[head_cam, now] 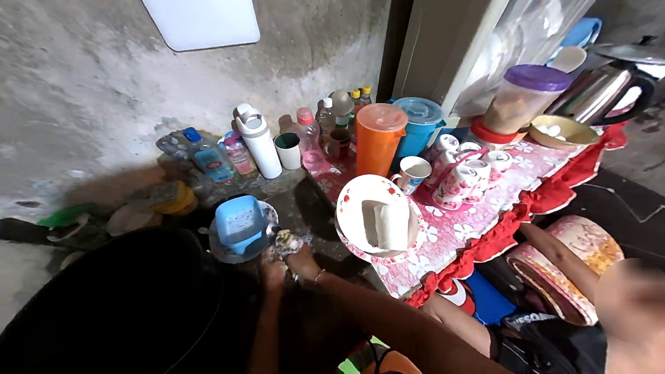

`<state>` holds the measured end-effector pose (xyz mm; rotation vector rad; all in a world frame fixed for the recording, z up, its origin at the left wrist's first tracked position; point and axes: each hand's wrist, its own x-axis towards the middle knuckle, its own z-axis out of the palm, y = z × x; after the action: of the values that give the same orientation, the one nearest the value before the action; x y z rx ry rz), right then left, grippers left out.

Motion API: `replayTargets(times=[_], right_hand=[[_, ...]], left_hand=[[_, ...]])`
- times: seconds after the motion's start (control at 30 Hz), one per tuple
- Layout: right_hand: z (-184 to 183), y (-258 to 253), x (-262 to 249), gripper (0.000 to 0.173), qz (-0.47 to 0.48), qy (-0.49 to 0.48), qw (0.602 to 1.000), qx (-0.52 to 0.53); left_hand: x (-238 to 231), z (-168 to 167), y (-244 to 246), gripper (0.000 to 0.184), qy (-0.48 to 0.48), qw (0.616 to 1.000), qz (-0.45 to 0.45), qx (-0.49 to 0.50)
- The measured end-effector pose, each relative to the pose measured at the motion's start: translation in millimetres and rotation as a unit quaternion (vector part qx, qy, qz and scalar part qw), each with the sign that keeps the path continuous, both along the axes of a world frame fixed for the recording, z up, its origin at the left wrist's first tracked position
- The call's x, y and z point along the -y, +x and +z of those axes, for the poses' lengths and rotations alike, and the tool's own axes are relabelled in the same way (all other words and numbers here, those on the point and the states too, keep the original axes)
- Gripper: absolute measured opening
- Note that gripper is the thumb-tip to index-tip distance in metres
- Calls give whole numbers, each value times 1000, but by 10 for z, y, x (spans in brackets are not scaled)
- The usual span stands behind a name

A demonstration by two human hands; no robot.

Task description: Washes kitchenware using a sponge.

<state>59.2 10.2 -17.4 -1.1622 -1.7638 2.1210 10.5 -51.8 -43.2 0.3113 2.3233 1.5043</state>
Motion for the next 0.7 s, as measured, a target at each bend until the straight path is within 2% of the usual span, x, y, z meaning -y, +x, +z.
replayTargets(times=[0.13,0.23,0.3,0.43,0.53,0.6,0.7], right_hand=[[-11,-75,-158,52,-31,6,999,-13],[-8,-93,-168,47,-51,16,998,-26],[-7,-27,-98,45,-31,12,999,-25],[100,222,40,43,55,-18,998,-6],[110,270,-15,46,114,10,993,6],[45,253,-43,48,105,27,994,1],[-63,231,-81,49,51,37,998,-17]], left_hand=[[3,64,60,39,-18,998,-59,22],[-22,-17,61,43,18,998,-53,23],[-28,-35,12,41,40,998,-38,13],[-51,92,-59,37,143,989,28,40],[-138,112,-37,28,222,970,80,55],[-186,148,-12,25,263,956,92,88],[-236,153,-31,22,294,948,64,101]])
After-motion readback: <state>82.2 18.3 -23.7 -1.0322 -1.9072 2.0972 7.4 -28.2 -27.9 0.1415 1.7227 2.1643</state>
